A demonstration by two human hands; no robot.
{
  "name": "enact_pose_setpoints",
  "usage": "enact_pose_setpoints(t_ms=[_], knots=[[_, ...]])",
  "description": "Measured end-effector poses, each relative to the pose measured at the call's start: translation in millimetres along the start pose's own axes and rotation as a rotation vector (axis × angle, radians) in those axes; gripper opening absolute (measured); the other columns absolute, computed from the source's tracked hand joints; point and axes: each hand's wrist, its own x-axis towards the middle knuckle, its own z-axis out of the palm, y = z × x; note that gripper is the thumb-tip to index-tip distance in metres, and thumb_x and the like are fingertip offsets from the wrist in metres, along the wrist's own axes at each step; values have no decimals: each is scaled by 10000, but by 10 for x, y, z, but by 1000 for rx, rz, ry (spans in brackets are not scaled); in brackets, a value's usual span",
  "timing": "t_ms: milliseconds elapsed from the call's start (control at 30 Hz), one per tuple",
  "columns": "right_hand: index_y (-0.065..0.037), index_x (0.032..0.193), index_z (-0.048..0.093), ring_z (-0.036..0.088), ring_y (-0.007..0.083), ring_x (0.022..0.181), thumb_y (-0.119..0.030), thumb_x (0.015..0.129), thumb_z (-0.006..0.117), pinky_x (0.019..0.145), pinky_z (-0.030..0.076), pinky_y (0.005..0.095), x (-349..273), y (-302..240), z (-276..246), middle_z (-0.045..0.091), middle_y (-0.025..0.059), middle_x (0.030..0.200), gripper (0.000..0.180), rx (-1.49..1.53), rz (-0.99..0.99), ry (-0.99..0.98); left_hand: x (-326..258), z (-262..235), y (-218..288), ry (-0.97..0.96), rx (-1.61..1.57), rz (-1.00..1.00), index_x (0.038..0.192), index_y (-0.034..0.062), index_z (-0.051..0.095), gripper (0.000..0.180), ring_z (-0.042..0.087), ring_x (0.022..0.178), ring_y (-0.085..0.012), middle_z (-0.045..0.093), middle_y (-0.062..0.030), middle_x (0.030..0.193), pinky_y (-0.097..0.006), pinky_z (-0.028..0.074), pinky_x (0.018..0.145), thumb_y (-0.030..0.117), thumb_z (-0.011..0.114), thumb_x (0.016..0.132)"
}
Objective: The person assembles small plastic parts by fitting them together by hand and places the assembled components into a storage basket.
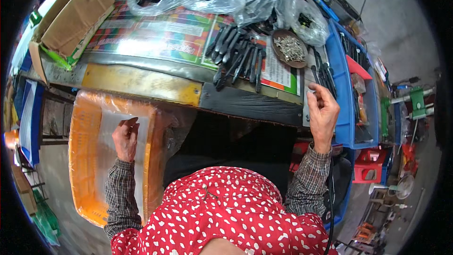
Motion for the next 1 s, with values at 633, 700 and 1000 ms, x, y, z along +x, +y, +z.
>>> enact_pose_setpoints(t_ms=[633,700,1000], knots=[[23,827,563,586,385,791,-134,822,605,673,460,465,373,625,-59,550,190,853,163,-657,-38,-7,285,-200,1585,21,138,398,948,6,652,187,567,567,-181,619,-113,754,-250,444,530,-73,626,781],[24,822,556,584,387,788,-114,813,603,670,458,467,383,646,-30,547,193,849,146,-658,-44,0,384,-157,1665,49,133,521,948,19,656,199,586,566,-214,609,-116,735,-276,451,523,-67,632,770],[39,820,522,575,385,761,-90,815,590,647,459,465,284,560,-22,524,207,836,146,-647,-61,30,811,89,2017,-18,194,554,924,48,653,155,591,607,-247,602,-108,743,-327,456,546,18,657,773]])
